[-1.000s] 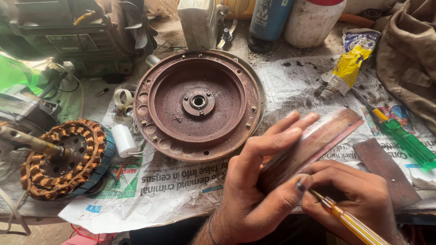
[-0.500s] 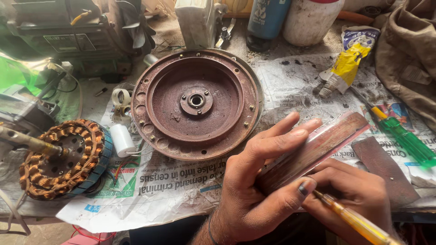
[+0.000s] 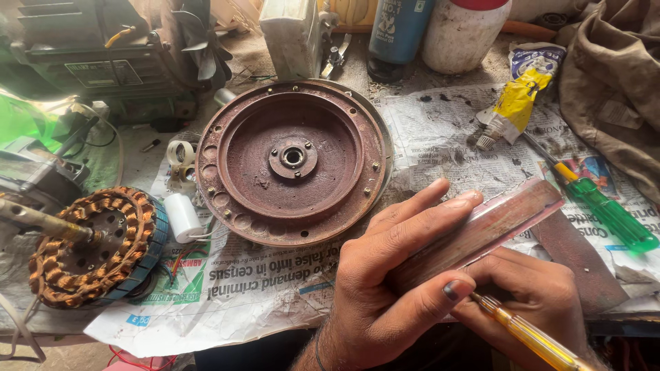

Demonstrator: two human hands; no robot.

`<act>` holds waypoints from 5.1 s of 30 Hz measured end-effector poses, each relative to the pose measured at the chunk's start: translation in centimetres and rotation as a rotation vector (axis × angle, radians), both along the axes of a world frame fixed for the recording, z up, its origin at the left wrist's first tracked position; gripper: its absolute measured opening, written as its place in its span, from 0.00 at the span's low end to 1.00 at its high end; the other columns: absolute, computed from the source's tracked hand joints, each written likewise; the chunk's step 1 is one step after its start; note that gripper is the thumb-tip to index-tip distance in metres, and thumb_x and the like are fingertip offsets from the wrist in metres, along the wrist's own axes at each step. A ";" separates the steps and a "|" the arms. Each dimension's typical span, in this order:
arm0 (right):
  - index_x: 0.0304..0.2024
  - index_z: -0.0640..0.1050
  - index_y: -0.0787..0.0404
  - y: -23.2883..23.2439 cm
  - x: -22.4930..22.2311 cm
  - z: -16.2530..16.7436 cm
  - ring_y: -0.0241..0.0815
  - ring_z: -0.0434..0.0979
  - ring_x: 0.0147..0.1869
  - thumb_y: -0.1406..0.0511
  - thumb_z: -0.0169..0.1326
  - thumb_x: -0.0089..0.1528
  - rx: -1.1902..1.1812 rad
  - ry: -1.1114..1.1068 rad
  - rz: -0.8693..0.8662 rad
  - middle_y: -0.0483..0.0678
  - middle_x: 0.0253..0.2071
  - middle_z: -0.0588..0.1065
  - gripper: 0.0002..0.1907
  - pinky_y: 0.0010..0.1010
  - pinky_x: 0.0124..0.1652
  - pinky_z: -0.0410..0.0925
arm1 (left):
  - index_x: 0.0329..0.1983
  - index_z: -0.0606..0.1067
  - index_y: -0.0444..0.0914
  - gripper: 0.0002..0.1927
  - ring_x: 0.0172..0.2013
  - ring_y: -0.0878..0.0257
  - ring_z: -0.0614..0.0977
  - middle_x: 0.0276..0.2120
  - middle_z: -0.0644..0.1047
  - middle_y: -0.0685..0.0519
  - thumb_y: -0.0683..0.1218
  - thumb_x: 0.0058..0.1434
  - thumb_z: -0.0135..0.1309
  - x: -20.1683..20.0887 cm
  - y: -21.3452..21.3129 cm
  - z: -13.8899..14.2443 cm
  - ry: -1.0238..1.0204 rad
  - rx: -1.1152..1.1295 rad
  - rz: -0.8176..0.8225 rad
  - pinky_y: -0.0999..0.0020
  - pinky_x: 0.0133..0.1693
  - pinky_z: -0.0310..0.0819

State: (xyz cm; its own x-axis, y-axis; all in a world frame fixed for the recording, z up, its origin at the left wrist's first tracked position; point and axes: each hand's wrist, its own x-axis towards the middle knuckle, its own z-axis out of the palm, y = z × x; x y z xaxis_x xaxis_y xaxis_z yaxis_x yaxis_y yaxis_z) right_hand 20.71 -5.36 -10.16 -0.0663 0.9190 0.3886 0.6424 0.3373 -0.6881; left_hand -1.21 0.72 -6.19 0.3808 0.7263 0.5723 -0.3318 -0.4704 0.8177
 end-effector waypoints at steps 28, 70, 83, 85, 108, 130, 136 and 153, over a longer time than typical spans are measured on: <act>0.35 0.82 0.56 -0.2 -0.6 0.0 0.36 0.84 0.35 0.62 0.69 0.51 0.048 -0.092 -0.055 0.44 0.32 0.80 0.12 0.25 0.35 0.73 | 0.65 0.73 0.33 0.23 0.68 0.49 0.74 0.63 0.78 0.45 0.51 0.74 0.58 -0.2 -0.1 0.2 0.042 0.035 -0.015 0.59 0.73 0.60; 0.39 0.83 0.59 -0.3 0.1 -0.5 0.34 0.83 0.40 0.64 0.68 0.54 -0.001 0.037 -0.025 0.45 0.37 0.82 0.11 0.25 0.39 0.74 | 0.67 0.72 0.35 0.23 0.70 0.50 0.72 0.64 0.78 0.46 0.48 0.73 0.59 -0.4 -0.5 0.2 0.053 0.047 0.002 0.60 0.73 0.59; 0.41 0.82 0.59 -1.0 0.2 -0.2 0.33 0.86 0.45 0.66 0.66 0.59 0.015 0.121 0.006 0.46 0.41 0.81 0.09 0.24 0.46 0.76 | 0.66 0.72 0.33 0.24 0.68 0.52 0.74 0.64 0.77 0.42 0.48 0.73 0.60 -0.4 0.0 -0.5 -0.027 0.033 0.020 0.61 0.74 0.60; 0.42 0.83 0.59 -0.9 0.5 0.3 0.34 0.87 0.45 0.66 0.65 0.60 -0.028 0.127 0.048 0.46 0.41 0.81 0.09 0.24 0.46 0.76 | 0.65 0.73 0.33 0.24 0.67 0.51 0.76 0.63 0.78 0.41 0.50 0.71 0.60 -0.3 0.2 -0.1 -0.042 0.037 0.040 0.60 0.74 0.61; 0.41 0.84 0.66 -0.9 3.7 -4.6 0.34 0.86 0.39 0.70 0.69 0.54 -0.207 0.263 -0.013 0.50 0.37 0.85 0.13 0.26 0.39 0.79 | 0.56 0.76 0.29 0.31 0.67 0.45 0.79 0.55 0.81 0.39 0.58 0.61 0.64 1.1 0.5 1.8 -0.053 -0.117 0.070 0.54 0.70 0.67; 0.35 0.84 0.60 -0.9 2.4 -2.6 0.33 0.85 0.34 0.61 0.71 0.53 -0.131 0.115 -0.059 0.43 0.33 0.83 0.13 0.24 0.34 0.77 | 0.61 0.74 0.31 0.28 0.70 0.47 0.79 0.60 0.80 0.42 0.53 0.62 0.58 0.6 0.3 1.0 0.068 -0.094 -0.003 0.56 0.73 0.69; 0.37 0.84 0.62 -0.6 2.2 -2.0 0.34 0.85 0.38 0.62 0.69 0.55 -0.108 0.139 -0.002 0.46 0.35 0.84 0.12 0.25 0.38 0.77 | 0.62 0.74 0.32 0.27 0.71 0.47 0.78 0.61 0.79 0.43 0.52 0.66 0.60 0.5 0.3 0.8 0.070 -0.096 -0.028 0.56 0.74 0.68; 0.37 0.85 0.63 -0.5 2.5 -2.1 0.35 0.87 0.35 0.60 0.70 0.53 -0.162 0.173 -0.012 0.46 0.33 0.83 0.14 0.26 0.36 0.76 | 0.63 0.74 0.31 0.27 0.70 0.46 0.78 0.61 0.79 0.42 0.51 0.65 0.58 0.7 0.2 0.9 0.056 -0.043 -0.009 0.57 0.71 0.68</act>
State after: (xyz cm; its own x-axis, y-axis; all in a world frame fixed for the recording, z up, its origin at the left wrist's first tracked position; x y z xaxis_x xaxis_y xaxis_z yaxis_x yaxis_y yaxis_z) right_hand 23.19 -5.91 -12.28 0.0003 0.9706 0.2408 0.5134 0.2065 -0.8329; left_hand -0.55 0.88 -5.26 0.4181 0.7458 0.5186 -0.2892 -0.4319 0.8543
